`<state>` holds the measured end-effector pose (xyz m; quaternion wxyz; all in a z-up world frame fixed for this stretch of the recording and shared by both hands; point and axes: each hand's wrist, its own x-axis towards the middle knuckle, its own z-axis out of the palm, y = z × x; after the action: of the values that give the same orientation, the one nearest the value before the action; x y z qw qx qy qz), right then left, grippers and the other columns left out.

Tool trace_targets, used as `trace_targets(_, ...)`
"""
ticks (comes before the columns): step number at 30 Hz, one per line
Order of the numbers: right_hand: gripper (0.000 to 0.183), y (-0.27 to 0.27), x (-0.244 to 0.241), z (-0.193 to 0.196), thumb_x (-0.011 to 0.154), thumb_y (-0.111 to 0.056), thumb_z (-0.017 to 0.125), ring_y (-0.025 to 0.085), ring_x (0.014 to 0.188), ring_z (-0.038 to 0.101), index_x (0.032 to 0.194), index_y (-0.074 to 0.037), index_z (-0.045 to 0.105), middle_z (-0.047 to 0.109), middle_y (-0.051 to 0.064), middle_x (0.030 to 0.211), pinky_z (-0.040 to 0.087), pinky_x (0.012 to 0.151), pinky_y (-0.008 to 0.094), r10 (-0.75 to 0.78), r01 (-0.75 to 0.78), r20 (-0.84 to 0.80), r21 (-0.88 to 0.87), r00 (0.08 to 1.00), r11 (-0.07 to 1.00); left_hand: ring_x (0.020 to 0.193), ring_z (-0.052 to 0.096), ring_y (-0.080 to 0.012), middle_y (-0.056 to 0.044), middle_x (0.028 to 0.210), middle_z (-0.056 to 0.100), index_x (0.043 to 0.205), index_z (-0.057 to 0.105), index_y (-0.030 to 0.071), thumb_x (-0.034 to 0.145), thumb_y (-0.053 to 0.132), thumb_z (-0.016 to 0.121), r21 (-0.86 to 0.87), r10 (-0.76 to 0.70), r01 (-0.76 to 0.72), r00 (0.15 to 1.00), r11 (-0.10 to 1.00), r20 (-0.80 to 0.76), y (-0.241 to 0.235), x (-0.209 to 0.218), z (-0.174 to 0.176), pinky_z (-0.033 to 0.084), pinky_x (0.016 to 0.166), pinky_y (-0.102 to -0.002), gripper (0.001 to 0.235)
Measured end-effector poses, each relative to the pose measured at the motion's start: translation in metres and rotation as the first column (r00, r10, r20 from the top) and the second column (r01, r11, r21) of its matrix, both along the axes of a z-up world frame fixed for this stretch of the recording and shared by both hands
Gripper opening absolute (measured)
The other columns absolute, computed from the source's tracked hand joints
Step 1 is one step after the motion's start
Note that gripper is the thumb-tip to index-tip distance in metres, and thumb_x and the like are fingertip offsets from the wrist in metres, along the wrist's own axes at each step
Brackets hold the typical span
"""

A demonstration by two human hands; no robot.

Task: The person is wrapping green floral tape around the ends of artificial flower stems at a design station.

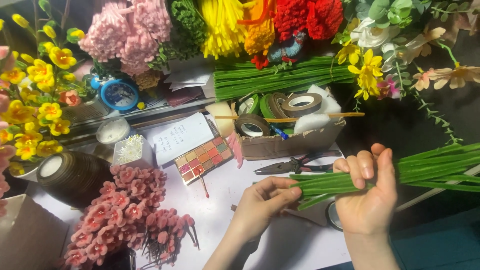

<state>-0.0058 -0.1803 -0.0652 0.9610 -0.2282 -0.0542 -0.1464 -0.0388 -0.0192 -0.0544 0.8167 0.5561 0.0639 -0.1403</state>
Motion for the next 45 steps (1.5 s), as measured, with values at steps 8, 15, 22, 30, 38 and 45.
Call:
trace_targets(8,0.016,-0.008,0.003,-0.005,0.098,-0.027,0.050,0.003,0.051,0.031,0.094,-0.017,0.061,0.041,-0.009,0.061,0.034,0.066,0.020,-0.013,0.013,0.007,-0.014,1.000,1.000,0.058,0.051,-0.0055,0.001,0.058,0.058,0.090,0.071,0.015,0.079,0.026,0.071,0.522,0.104,-0.065,0.993,0.850,-0.046,0.005,-0.021,0.019,0.039,0.065,-0.019,0.016)
trace_targets(15,0.015,0.007,0.001,0.000,0.095,-0.022,0.051,0.004,0.049,0.035,0.089,-0.013,0.062,0.044,-0.007,0.058,0.035,0.064,0.022,0.024,-0.024,-0.002,0.032,1.000,0.999,0.061,0.052,-0.0109,0.003,0.071,0.057,0.083,0.069,0.015,0.086,0.027,0.063,0.697,-0.169,-0.227,0.877,0.680,0.451,0.011,-0.030,-0.002,0.043,0.061,-0.024,0.013)
trace_targets(22,0.016,0.014,-0.001,0.002,0.094,-0.022,0.051,0.006,0.051,0.035,0.088,-0.013,0.062,0.042,-0.005,0.061,0.035,0.067,0.024,-0.014,0.014,-0.037,-0.003,0.999,1.000,0.058,0.052,-0.0088,0.003,0.073,0.063,0.084,0.073,0.015,0.082,0.022,0.065,0.574,0.042,-0.374,0.861,0.728,0.507,0.003,-0.032,0.004,0.042,0.056,-0.021,0.011)
trace_targets(30,0.012,0.034,-0.007,-0.002,0.093,-0.023,0.053,0.008,0.055,0.038,0.086,-0.014,0.058,0.042,-0.004,0.063,0.035,0.075,0.028,0.045,-0.046,-0.019,-0.081,0.999,0.996,0.062,0.055,-0.0084,0.002,0.073,0.066,0.079,0.072,0.013,0.082,0.021,0.065,0.516,0.119,-0.452,0.825,0.728,0.553,-0.007,-0.029,-0.004,0.043,0.055,-0.021,0.011)
trace_targets(38,0.021,0.032,0.002,-0.008,0.097,-0.030,0.049,0.004,0.049,0.033,0.087,-0.014,0.060,0.037,-0.008,0.057,0.036,0.070,0.024,0.117,-0.115,-0.045,0.036,0.992,0.993,0.096,0.053,-0.0189,-0.006,0.095,0.051,0.109,0.066,0.014,0.082,0.017,0.064,0.373,0.194,-0.717,0.574,0.589,0.795,-0.010,-0.027,-0.004,0.041,0.087,-0.029,0.027)
trace_targets(45,0.019,0.019,0.001,-0.002,0.097,-0.029,0.051,0.006,0.052,0.036,0.088,-0.016,0.062,0.041,-0.007,0.059,0.036,0.072,0.024,0.077,-0.077,-0.045,0.006,0.996,0.997,0.103,0.065,-0.0155,-0.004,0.120,0.070,0.124,0.061,0.015,0.081,0.039,0.044,0.233,0.541,-0.521,0.841,0.821,-0.027,0.004,-0.015,0.024,0.047,0.096,-0.028,0.053)
